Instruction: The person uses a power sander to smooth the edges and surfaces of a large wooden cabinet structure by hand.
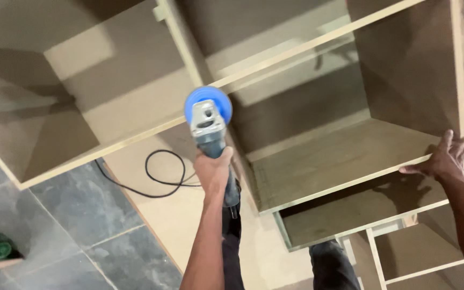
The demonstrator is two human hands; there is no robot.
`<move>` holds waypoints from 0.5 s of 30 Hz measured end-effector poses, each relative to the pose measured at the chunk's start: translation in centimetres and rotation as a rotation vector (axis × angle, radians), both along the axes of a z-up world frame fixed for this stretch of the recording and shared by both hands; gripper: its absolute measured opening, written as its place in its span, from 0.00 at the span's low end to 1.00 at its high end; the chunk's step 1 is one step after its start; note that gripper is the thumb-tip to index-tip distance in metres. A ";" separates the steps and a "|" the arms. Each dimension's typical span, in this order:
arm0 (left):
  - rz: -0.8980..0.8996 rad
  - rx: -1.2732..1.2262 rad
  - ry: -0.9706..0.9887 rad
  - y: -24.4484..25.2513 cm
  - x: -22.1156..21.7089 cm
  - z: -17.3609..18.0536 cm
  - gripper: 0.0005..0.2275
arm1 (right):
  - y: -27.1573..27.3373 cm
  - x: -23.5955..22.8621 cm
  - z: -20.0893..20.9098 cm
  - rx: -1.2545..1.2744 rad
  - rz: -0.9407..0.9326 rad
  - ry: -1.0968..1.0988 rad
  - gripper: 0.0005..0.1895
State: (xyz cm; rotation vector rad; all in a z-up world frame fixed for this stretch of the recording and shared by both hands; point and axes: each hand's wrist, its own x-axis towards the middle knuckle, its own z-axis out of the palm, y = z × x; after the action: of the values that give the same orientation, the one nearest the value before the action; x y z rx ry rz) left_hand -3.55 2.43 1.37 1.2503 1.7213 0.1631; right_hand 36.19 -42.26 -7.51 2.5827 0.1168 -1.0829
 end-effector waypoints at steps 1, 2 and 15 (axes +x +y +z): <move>0.003 0.040 0.005 -0.5 0.8 0.0 0.22 | -2.0 0.6 -0.2 0.001 -0.077 -0.005 0.94; 0.006 0.038 0.013 -0.8 1.7 -0.1 0.22 | -3.2 0.9 -1.0 0.039 -0.097 0.012 0.95; -0.184 0.169 -0.011 -6.8 15.4 -2.7 0.25 | -2.2 -2.1 -3.5 0.252 -0.116 0.185 0.92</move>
State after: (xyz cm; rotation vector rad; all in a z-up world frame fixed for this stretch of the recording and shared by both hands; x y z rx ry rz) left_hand 11.85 -4.39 -1.31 1.5213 1.5993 0.2087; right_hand 34.13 -44.46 -11.03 2.7318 0.1581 -1.4324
